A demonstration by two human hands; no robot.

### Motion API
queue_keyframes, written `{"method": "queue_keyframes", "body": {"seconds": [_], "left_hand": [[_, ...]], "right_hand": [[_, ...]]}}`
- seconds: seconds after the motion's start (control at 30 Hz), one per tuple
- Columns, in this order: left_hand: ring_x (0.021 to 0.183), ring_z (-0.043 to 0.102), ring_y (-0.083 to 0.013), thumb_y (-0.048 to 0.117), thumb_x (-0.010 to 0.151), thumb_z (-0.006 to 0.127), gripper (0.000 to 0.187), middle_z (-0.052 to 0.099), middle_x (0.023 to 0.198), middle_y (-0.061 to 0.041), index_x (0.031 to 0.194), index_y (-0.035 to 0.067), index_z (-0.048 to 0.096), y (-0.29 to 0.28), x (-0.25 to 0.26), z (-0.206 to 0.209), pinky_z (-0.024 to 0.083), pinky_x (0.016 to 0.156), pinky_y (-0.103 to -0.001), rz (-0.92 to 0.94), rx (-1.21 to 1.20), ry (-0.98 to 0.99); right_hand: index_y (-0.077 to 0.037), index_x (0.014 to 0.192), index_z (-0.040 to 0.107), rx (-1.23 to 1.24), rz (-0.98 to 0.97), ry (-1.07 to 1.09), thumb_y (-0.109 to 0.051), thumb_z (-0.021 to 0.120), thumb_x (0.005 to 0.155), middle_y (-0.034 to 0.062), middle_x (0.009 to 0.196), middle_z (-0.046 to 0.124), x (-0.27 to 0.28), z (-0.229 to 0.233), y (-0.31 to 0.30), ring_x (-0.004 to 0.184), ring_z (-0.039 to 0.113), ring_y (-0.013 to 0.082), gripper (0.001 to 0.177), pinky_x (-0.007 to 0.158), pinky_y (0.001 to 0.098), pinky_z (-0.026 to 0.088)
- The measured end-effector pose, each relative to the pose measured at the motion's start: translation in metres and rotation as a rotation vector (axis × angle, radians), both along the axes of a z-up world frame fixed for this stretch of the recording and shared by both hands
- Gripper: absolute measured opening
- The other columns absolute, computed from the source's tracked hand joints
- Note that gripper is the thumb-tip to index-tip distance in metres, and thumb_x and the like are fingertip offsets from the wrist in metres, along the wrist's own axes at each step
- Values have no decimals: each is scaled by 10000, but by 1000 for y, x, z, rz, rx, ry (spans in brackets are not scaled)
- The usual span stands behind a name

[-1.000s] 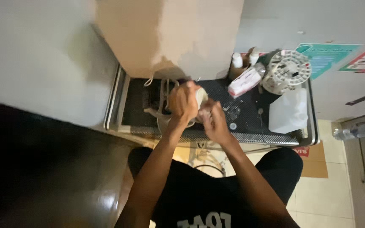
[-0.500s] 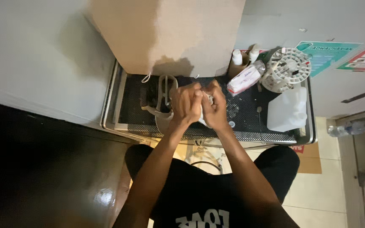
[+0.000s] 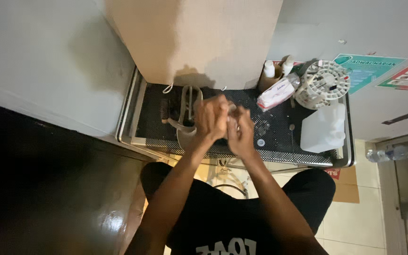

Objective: The person scrubs the sole of a white sneaker with a small brush, focusing on the textured tread area. They repeatedly rub the brush against the sole while holding the shoe steady on a metal workbench.

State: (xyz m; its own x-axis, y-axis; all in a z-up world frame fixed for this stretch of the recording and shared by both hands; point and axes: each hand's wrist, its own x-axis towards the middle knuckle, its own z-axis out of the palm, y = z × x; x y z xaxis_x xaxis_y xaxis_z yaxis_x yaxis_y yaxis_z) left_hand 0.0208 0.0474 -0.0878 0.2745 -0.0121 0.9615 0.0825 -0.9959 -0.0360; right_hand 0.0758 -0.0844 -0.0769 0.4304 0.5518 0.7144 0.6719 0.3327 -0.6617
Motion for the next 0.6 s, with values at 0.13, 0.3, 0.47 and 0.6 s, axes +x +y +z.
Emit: {"method": "queue_keyframes", "body": {"seconds": [0.13, 0.3, 0.47, 0.6], "left_hand": [[498, 416, -362, 190, 906, 579, 229, 394, 626, -104, 995, 2, 675, -15, -7, 15, 372, 450, -466, 291, 15, 70], [728, 662, -504, 458, 967, 225, 644, 682, 708, -229, 788, 45, 687, -25, -16, 82, 480, 639, -565, -56, -950, 413], [732, 656, -501, 424, 961, 247, 570, 671, 725, -235, 767, 68, 648, -30, -10, 85, 473, 630, -575, -24, -940, 434], [665, 650, -502, 403, 957, 255, 514, 645, 676, -243, 766, 54, 581, -49, -10, 122, 473, 615, -577, -2, -848, 490]], "right_hand": [[-38, 796, 535, 19, 65, -28, -22, 558, 950, 168, 786, 545, 17, 2, 13, 766, 512, 442, 157, 783, 488, 381], [-75, 1533, 315, 242, -94, -297, 27, 670, 915, 176, 1571, 356, 27, -104, 18, 1433, 340, 300, 720, 1187, 451, 182], [1, 1014, 534, -73, 82, 34, -49, 494, 1004, 190, 923, 577, 4, -43, -28, 767, 562, 410, 64, 721, 491, 434], [-17, 1036, 518, 42, 53, 269, -101, 540, 1019, 101, 868, 580, 12, -19, -12, 754, 537, 235, 88, 738, 393, 390]]}}
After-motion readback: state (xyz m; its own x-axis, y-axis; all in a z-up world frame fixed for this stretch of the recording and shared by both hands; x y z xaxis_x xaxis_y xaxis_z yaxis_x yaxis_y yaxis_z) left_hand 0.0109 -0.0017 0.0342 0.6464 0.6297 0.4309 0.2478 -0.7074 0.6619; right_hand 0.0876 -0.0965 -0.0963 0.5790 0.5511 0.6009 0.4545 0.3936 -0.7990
